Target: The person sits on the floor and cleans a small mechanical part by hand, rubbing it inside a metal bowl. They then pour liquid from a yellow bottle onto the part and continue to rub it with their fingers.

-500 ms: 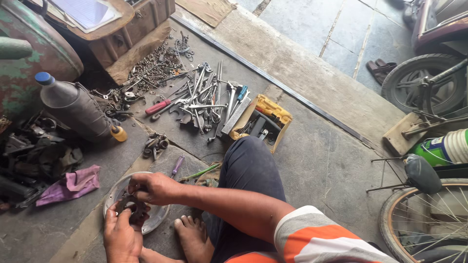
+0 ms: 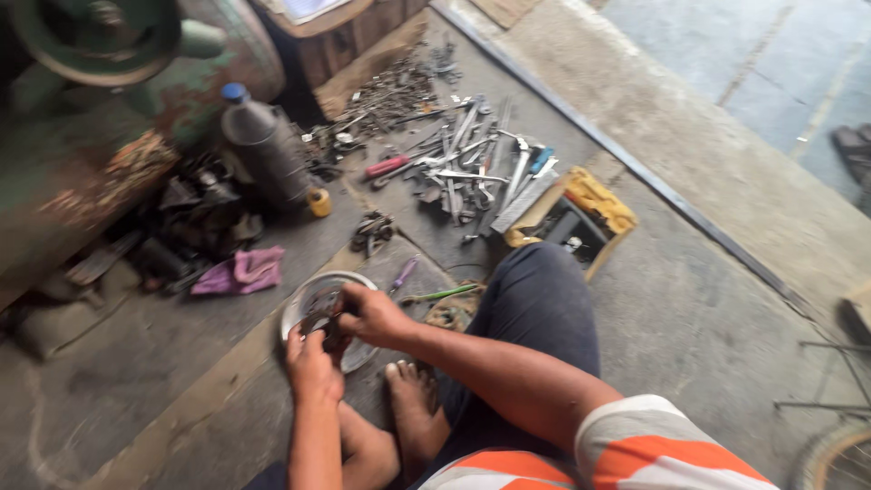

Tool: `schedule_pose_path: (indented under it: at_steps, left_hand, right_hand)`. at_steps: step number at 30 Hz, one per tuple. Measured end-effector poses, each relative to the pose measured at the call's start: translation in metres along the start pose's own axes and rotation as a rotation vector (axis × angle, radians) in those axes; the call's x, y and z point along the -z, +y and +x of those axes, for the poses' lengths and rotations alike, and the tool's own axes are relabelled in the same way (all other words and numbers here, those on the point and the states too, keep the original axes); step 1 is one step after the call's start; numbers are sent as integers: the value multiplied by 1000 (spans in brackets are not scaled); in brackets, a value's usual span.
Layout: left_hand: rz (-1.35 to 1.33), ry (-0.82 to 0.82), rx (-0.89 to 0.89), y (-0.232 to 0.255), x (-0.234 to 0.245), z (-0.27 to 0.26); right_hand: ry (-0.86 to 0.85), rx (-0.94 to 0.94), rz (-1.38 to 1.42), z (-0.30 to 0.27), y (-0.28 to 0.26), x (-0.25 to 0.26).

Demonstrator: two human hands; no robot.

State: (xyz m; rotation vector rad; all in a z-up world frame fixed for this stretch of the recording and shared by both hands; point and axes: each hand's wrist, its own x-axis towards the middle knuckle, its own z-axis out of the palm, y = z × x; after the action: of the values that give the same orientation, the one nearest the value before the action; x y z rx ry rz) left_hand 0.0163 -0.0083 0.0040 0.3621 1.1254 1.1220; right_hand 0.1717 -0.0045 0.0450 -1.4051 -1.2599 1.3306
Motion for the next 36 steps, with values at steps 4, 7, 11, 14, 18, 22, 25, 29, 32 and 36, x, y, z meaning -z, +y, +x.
schedule_pose_path:
  at_steps: [4, 7, 11, 14, 18, 22, 25, 29, 32, 36]
  left_hand:
    - [155, -209, 68, 13, 5, 0]
    - [253, -342, 106, 18, 9, -4]
    - [205, -306, 42, 19, 0, -6]
    - [37, -214, 110, 22, -5, -8]
    - [-115, -123, 172, 24, -10, -11]
    - [60, -236, 97, 24, -8, -10]
    - [217, -314, 142, 30, -3, -9]
    - [392, -413, 234, 30, -1, -13]
    - [588, -394, 268, 22, -3, -13]
    - [514, -210, -4, 17, 0, -1]
  right_hand:
    - [-144, 12, 6, 10, -12, 17]
    - [-314, -58, 57, 15, -17, 30]
    - [-278, -131, 173, 12, -13, 30]
    - [-98, 39, 95, 13, -10, 25]
    - [-42, 38, -81, 7, -11, 14]
    - [-150, 39, 46, 5, -21, 19]
    - [-291, -18, 31, 9, -39, 31]
    - [-393, -117, -291, 12, -49, 40]
    - [-490, -112, -372, 13, -38, 41]
    - [-138, 305, -297, 21, -17, 37]
